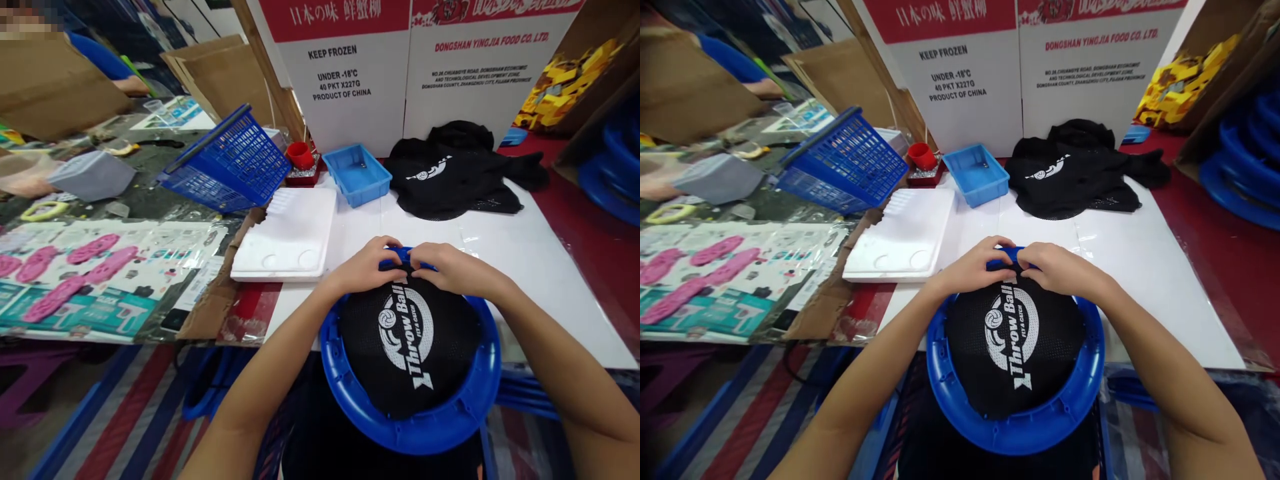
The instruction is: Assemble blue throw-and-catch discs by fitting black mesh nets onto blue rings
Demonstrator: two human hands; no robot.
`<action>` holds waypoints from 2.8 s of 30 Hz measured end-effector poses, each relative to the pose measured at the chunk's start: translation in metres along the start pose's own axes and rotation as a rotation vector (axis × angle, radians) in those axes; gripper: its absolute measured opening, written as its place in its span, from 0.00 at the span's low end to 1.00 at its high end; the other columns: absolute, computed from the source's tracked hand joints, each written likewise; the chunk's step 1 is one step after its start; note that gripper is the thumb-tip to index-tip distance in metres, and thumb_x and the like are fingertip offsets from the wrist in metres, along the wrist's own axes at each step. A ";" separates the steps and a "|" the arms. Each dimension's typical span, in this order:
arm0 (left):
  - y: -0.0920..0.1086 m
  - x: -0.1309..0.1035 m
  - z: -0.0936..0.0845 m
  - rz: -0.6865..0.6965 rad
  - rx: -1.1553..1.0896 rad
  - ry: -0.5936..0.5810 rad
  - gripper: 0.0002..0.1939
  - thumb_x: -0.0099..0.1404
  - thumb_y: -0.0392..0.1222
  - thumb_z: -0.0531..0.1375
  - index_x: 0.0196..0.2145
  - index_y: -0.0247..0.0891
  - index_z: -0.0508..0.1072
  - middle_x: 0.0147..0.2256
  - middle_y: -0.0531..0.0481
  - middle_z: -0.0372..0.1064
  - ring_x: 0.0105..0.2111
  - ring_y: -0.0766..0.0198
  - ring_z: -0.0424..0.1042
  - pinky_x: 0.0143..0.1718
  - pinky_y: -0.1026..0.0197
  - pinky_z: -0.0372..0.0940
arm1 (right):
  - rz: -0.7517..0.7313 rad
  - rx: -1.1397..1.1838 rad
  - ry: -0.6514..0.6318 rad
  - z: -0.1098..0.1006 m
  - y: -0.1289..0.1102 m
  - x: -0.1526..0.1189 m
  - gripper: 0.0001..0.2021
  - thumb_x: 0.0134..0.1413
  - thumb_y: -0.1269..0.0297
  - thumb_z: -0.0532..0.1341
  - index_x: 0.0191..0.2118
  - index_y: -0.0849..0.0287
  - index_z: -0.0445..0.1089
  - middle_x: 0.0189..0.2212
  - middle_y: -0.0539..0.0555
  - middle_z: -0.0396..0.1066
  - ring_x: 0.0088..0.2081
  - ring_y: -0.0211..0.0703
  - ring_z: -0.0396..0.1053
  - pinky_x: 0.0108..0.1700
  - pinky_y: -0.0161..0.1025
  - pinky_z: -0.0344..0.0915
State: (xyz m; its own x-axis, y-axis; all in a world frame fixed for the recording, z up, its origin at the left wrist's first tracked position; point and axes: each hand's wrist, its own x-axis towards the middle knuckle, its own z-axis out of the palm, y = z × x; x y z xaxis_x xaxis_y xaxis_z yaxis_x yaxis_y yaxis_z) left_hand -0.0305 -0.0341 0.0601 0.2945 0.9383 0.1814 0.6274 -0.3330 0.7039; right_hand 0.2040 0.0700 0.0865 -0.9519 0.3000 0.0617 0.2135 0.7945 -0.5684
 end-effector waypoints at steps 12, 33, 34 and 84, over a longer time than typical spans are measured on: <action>-0.005 0.011 0.002 -0.133 -0.195 0.095 0.06 0.70 0.45 0.66 0.38 0.41 0.81 0.42 0.48 0.80 0.47 0.55 0.77 0.57 0.48 0.68 | 0.246 0.351 0.111 0.005 0.011 0.011 0.09 0.60 0.56 0.69 0.40 0.55 0.81 0.36 0.52 0.81 0.41 0.49 0.76 0.49 0.46 0.68; -0.002 0.021 0.010 -0.201 0.043 0.179 0.04 0.63 0.35 0.64 0.30 0.39 0.79 0.34 0.49 0.79 0.40 0.56 0.76 0.50 0.51 0.70 | 0.197 0.042 0.255 0.023 0.012 0.024 0.09 0.67 0.66 0.62 0.34 0.56 0.77 0.34 0.54 0.76 0.38 0.47 0.72 0.43 0.43 0.64; -0.001 0.022 0.010 -0.208 0.043 0.178 0.04 0.62 0.35 0.63 0.30 0.39 0.78 0.34 0.49 0.79 0.39 0.56 0.76 0.49 0.51 0.70 | 0.198 0.031 0.264 0.024 0.012 0.024 0.09 0.67 0.66 0.61 0.34 0.56 0.76 0.34 0.54 0.76 0.37 0.47 0.72 0.43 0.42 0.64; -0.008 -0.007 -0.026 -0.363 -0.221 0.055 0.08 0.68 0.46 0.68 0.36 0.40 0.84 0.39 0.47 0.83 0.42 0.58 0.78 0.51 0.53 0.70 | 0.097 0.190 0.057 -0.024 0.049 -0.006 0.12 0.63 0.51 0.66 0.35 0.54 0.77 0.57 0.56 0.80 0.54 0.56 0.78 0.57 0.52 0.71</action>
State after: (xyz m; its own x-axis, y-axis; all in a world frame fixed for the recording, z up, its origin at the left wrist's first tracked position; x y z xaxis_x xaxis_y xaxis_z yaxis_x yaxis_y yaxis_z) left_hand -0.0562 -0.0358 0.0706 0.0405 0.9965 -0.0734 0.5117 0.0424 0.8581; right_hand 0.2259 0.1201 0.0777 -0.9137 0.4041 0.0426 0.2533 0.6483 -0.7180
